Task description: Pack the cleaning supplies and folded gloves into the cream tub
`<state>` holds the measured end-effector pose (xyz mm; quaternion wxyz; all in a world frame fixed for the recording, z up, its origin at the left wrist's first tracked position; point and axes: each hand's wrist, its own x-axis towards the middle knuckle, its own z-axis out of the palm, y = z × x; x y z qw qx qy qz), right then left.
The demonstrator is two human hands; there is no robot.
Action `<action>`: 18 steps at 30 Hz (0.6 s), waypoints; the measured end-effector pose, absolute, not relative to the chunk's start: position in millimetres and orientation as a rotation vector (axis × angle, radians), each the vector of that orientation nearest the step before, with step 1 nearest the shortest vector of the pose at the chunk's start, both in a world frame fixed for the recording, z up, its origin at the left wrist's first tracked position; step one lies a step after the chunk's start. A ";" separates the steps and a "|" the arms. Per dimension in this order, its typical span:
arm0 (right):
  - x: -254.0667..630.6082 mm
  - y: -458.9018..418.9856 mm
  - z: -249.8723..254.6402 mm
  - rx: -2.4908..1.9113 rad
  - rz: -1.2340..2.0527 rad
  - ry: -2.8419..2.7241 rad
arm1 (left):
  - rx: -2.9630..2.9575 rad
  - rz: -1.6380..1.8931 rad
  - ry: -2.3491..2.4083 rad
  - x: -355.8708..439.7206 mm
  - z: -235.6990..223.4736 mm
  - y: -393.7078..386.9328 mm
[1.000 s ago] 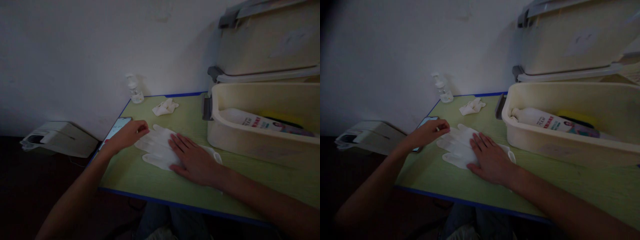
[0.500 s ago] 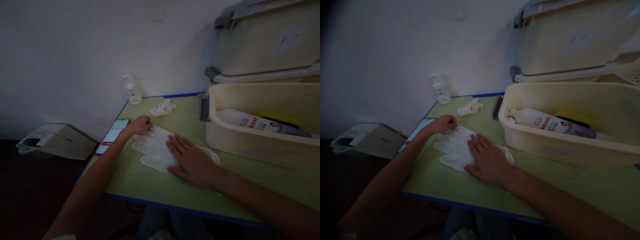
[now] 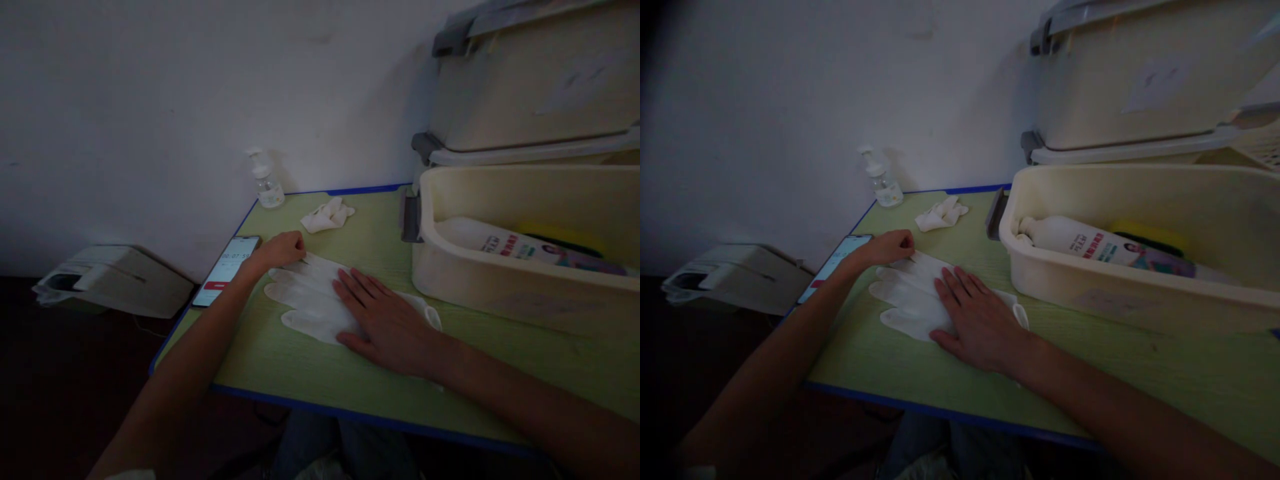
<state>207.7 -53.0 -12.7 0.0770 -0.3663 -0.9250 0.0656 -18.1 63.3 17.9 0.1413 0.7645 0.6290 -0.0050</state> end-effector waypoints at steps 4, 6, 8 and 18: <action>209.3 -52.3 -13.8 -1.060 0.191 -2.753 | 2.201 0.016 1.799 -19.7 16.5 62.1; 210.2 -52.0 -13.2 -1.053 0.185 -2.767 | 2.194 0.032 1.783 -21.1 15.9 62.4; 210.5 -51.8 -12.4 -1.057 0.185 -2.784 | 2.186 0.049 1.764 -22.2 15.4 62.9; 210.6 -51.5 -14.0 -1.043 0.181 -2.767 | 2.161 0.105 1.685 -25.1 23.8 63.5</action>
